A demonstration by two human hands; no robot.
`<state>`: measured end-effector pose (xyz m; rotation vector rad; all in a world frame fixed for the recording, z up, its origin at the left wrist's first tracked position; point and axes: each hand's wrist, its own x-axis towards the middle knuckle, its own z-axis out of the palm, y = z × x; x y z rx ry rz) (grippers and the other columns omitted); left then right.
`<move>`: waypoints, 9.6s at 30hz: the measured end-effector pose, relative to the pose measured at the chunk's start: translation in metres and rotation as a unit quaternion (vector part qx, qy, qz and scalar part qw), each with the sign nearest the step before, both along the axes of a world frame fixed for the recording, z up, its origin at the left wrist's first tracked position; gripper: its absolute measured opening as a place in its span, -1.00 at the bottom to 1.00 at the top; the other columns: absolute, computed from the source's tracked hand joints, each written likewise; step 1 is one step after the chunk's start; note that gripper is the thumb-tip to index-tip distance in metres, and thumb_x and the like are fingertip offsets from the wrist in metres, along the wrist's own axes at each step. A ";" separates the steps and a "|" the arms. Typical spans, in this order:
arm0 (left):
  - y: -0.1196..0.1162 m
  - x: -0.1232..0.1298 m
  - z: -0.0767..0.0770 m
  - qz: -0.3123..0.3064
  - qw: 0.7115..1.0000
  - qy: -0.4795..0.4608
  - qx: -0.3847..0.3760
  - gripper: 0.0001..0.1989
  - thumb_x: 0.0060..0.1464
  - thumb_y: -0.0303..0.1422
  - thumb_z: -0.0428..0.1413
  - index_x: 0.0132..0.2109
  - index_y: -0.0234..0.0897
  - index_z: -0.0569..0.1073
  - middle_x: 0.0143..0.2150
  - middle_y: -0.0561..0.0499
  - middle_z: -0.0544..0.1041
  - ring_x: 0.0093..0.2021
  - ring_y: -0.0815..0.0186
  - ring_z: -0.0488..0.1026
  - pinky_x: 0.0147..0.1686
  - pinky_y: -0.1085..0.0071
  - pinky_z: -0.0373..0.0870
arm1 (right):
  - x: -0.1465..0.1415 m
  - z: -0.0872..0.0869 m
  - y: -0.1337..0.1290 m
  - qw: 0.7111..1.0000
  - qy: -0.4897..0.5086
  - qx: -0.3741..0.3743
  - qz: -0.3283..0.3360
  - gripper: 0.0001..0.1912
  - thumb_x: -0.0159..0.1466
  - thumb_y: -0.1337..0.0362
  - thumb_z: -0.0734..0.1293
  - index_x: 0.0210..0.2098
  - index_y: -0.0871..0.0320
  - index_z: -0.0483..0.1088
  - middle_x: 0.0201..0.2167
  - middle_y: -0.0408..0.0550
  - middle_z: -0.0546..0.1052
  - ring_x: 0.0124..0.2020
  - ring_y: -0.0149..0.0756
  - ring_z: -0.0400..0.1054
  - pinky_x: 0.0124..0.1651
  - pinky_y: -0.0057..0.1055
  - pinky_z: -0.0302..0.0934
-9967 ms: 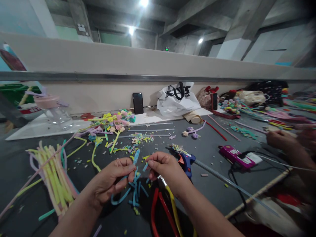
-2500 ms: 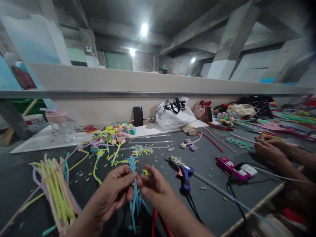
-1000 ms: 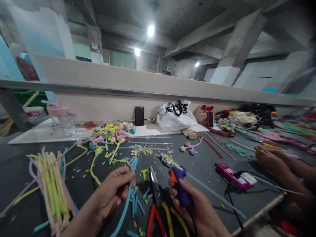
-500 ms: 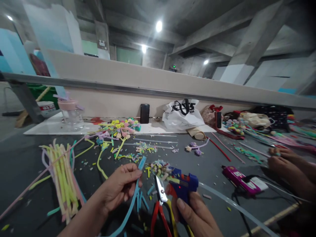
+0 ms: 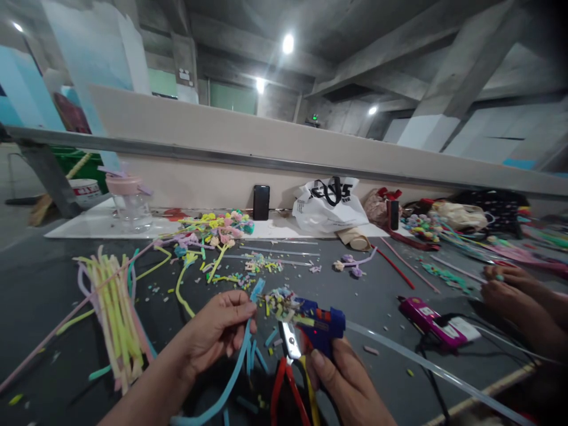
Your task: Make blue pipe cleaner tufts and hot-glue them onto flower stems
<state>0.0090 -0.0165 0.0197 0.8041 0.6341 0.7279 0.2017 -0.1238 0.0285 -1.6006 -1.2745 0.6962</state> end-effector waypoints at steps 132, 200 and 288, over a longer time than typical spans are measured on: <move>-0.002 -0.004 -0.004 -0.085 0.996 0.032 -0.012 -0.81 -0.05 -0.36 0.20 -0.43 -0.32 0.32 -0.64 0.11 0.42 -0.78 0.58 0.22 -0.78 0.69 0.08 | -0.039 0.009 0.069 0.966 -0.058 0.241 0.069 -0.91 0.10 0.40 0.31 -0.52 0.14 0.37 -0.55 -0.17 0.38 -0.48 -0.36 0.26 -0.36 -0.40 0.12; -0.004 -0.002 -0.005 -0.111 0.993 0.020 -0.027 -0.88 -0.01 -0.40 0.16 -0.36 -0.32 0.35 -0.63 0.09 0.42 -0.78 0.57 0.24 -0.79 0.71 0.09 | -0.049 0.002 0.067 0.963 0.257 0.074 0.028 -0.88 0.05 0.27 0.37 -0.48 0.14 0.32 -0.51 -0.22 0.38 -0.47 -0.41 0.24 -0.37 -0.48 0.14; -0.005 0.008 -0.008 -0.027 0.999 -0.023 -0.030 -0.86 -0.02 -0.36 0.18 -0.38 -0.32 0.37 -0.58 0.09 0.43 -0.72 0.58 0.28 -0.70 0.69 0.20 | -0.035 -0.013 0.069 0.940 0.331 0.069 0.051 -0.76 0.16 0.11 0.32 -0.48 0.14 0.43 -0.51 -0.19 0.43 -0.38 -0.36 0.27 -0.22 -0.42 0.11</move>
